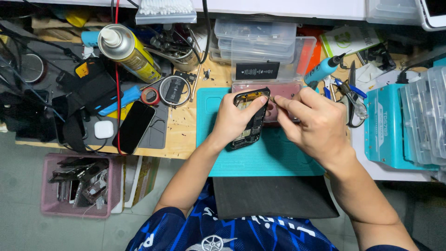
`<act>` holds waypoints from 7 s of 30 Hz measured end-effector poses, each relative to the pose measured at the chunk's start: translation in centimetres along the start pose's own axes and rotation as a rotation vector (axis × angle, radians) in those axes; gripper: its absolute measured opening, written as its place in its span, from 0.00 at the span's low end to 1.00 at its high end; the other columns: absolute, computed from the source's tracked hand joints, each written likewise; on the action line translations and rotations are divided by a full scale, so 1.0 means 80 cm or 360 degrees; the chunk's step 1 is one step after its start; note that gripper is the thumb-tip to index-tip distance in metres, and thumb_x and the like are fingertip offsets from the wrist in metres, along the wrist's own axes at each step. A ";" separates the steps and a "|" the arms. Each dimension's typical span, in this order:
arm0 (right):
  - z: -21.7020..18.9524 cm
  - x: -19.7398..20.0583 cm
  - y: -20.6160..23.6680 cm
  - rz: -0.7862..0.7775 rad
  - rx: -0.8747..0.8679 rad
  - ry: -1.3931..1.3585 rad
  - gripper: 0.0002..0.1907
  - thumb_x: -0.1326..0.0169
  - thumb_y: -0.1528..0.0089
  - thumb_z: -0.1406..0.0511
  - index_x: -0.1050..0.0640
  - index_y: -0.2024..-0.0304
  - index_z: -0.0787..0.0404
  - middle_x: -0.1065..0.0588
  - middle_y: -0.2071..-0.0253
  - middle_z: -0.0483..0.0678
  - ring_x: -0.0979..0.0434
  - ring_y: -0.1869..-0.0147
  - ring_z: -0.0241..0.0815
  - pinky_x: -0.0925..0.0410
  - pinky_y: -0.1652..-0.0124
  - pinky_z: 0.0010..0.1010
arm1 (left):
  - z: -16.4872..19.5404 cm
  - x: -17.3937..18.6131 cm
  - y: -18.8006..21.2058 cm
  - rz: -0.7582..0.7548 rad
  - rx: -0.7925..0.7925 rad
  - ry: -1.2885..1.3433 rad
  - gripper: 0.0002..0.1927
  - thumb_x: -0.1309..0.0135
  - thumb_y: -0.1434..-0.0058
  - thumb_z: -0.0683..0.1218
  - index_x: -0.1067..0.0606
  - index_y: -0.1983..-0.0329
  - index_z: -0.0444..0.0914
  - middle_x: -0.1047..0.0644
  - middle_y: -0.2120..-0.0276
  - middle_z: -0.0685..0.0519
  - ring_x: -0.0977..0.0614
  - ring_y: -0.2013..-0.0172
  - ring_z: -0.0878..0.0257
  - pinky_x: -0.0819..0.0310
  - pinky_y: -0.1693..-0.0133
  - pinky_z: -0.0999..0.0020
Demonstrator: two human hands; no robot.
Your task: The person repairs a disassembled smartphone at a workbench, holding the phone body in one hand while using a screwdriver to remove and reinsert screws from the frame and internal components. They reposition the phone repeatedly, work on different edges and the midframe, and set the phone down on the mat between operations.
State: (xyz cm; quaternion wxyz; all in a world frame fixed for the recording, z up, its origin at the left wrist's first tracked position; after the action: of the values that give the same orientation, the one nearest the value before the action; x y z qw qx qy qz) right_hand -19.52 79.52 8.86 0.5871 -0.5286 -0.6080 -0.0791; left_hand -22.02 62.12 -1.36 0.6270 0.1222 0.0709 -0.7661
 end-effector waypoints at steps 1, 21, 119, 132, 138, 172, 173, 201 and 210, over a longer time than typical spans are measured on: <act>0.000 0.000 0.000 -0.0001 -0.0004 -0.0003 0.07 0.33 0.41 0.69 0.16 0.60 0.60 0.31 0.72 0.47 0.27 0.73 0.44 0.34 0.71 0.36 | 0.000 0.000 0.000 -0.0003 -0.0005 -0.0003 0.11 0.44 0.32 0.43 0.19 0.55 0.29 0.15 0.66 0.51 0.15 0.66 0.68 0.19 0.63 0.72; 0.022 0.002 0.027 0.0141 -0.0424 -0.0657 0.09 0.36 0.39 0.72 0.16 0.55 0.65 0.25 0.69 0.46 0.30 0.71 0.32 0.39 0.70 0.24 | 0.010 0.013 -0.002 0.0188 -0.0059 0.0012 0.14 0.39 0.36 0.40 0.24 0.49 0.31 0.19 0.58 0.48 0.18 0.59 0.65 0.22 0.56 0.70; 0.077 -0.049 0.035 -0.0072 -0.0591 -0.1045 0.09 0.36 0.39 0.73 0.16 0.56 0.66 0.23 0.66 0.44 0.27 0.65 0.30 0.37 0.65 0.22 | -0.036 0.018 0.002 0.0095 -0.0462 -0.0119 0.07 0.41 0.35 0.34 0.24 0.56 0.34 0.21 0.47 0.49 0.21 0.47 0.65 0.26 0.43 0.71; 0.081 -0.039 0.052 -0.0014 -0.0514 -0.0573 0.08 0.37 0.38 0.69 0.17 0.57 0.65 0.25 0.71 0.46 0.28 0.72 0.34 0.37 0.70 0.26 | -0.074 0.025 -0.032 0.0093 -0.0037 0.0090 0.32 0.36 0.47 0.34 0.32 0.39 0.35 0.21 0.57 0.51 0.17 0.58 0.66 0.20 0.57 0.71; 0.085 -0.038 0.057 0.0027 -0.0511 -0.0568 0.08 0.38 0.38 0.69 0.17 0.57 0.65 0.24 0.70 0.47 0.27 0.71 0.34 0.36 0.70 0.26 | -0.092 0.031 -0.046 0.0000 0.0119 0.0073 0.22 0.33 0.46 0.35 0.26 0.48 0.32 0.20 0.61 0.52 0.18 0.61 0.67 0.20 0.58 0.71; 0.032 -0.037 0.046 0.0146 -0.0204 -0.0242 0.07 0.36 0.38 0.71 0.16 0.56 0.63 0.25 0.69 0.48 0.25 0.72 0.39 0.33 0.70 0.29 | -0.040 0.004 -0.023 0.0242 -0.0228 -0.0579 0.09 0.33 0.46 0.46 0.19 0.71 0.36 0.20 0.77 0.56 0.23 0.74 0.74 0.29 0.71 0.73; 0.032 -0.037 0.045 0.0152 -0.0204 -0.0223 0.07 0.35 0.38 0.71 0.16 0.56 0.63 0.25 0.69 0.48 0.25 0.72 0.39 0.33 0.70 0.30 | -0.039 0.004 -0.022 0.0251 -0.0225 -0.0589 0.09 0.33 0.46 0.46 0.19 0.71 0.36 0.20 0.78 0.56 0.22 0.74 0.74 0.29 0.71 0.73; 0.016 -0.027 0.041 0.0087 -0.0140 -0.0052 0.06 0.35 0.37 0.70 0.16 0.57 0.63 0.29 0.73 0.47 0.28 0.74 0.42 0.34 0.72 0.34 | 0.000 -0.013 0.003 0.0362 -0.0724 -0.0991 0.07 0.36 0.42 0.42 0.21 0.63 0.34 0.18 0.67 0.45 0.14 0.66 0.54 0.23 0.63 0.65; 0.010 -0.025 0.029 0.0056 -0.0115 -0.0144 0.09 0.37 0.39 0.70 0.20 0.56 0.64 0.25 0.64 0.51 0.22 0.67 0.48 0.29 0.67 0.34 | -0.002 -0.010 0.003 0.0345 -0.0664 -0.0992 0.07 0.36 0.43 0.42 0.21 0.64 0.33 0.18 0.68 0.45 0.15 0.67 0.53 0.23 0.64 0.64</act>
State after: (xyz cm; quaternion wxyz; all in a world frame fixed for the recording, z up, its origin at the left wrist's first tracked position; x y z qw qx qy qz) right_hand -18.84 79.98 5.77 0.5408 -0.5630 -0.6214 -0.0666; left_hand -21.63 62.85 -1.26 0.7070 -0.2399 0.0179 -0.6650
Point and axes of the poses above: each hand's wrist, its own y-axis away from the middle knuckle, its own x-axis out of the back of the hand, z = x × y, the point moved 2 cm from there along -y, towards the middle knuckle
